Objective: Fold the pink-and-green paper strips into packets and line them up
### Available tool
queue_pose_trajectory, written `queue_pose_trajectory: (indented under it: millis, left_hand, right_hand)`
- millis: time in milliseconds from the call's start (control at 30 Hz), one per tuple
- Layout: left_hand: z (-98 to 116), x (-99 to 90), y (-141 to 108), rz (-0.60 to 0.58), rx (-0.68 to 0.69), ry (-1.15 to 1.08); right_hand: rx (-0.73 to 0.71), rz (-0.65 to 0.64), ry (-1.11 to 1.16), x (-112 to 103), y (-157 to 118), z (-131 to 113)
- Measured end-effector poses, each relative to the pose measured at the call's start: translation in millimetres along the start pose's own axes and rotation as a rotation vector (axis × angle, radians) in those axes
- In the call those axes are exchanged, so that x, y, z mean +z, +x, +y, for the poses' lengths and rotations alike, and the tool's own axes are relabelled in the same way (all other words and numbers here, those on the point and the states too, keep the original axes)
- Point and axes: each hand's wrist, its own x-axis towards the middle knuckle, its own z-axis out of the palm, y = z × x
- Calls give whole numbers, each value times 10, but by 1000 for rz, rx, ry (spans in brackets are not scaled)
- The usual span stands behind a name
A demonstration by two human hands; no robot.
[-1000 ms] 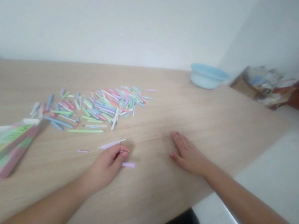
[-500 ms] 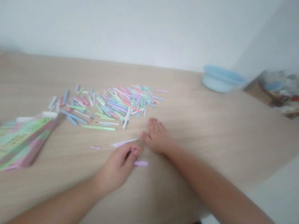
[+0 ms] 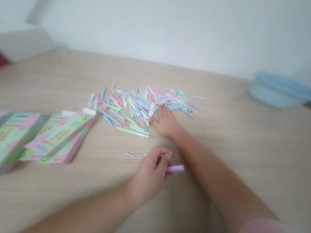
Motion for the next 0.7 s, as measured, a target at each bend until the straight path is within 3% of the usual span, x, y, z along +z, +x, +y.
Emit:
queue_pose_trajectory:
  millis: [167,300,400,500,700]
  left_hand:
    - [10,23,14,9,-31,-1]
    - [32,24,30,16,-15,-6]
    - [36,4,46,22,-15,-2]
    - [20,-27,81,40,-24,-54]
    - [5,-58,155,87,-35,-221]
  right_hand:
    - [-65,21,109,50,225,5]
    - [-122,42,179,40,188,51]
    - [-78,147,479,3,74,84]
    - [60,345,902,-24,-121,124]
    - [154,463,1218,-64,-991,178]
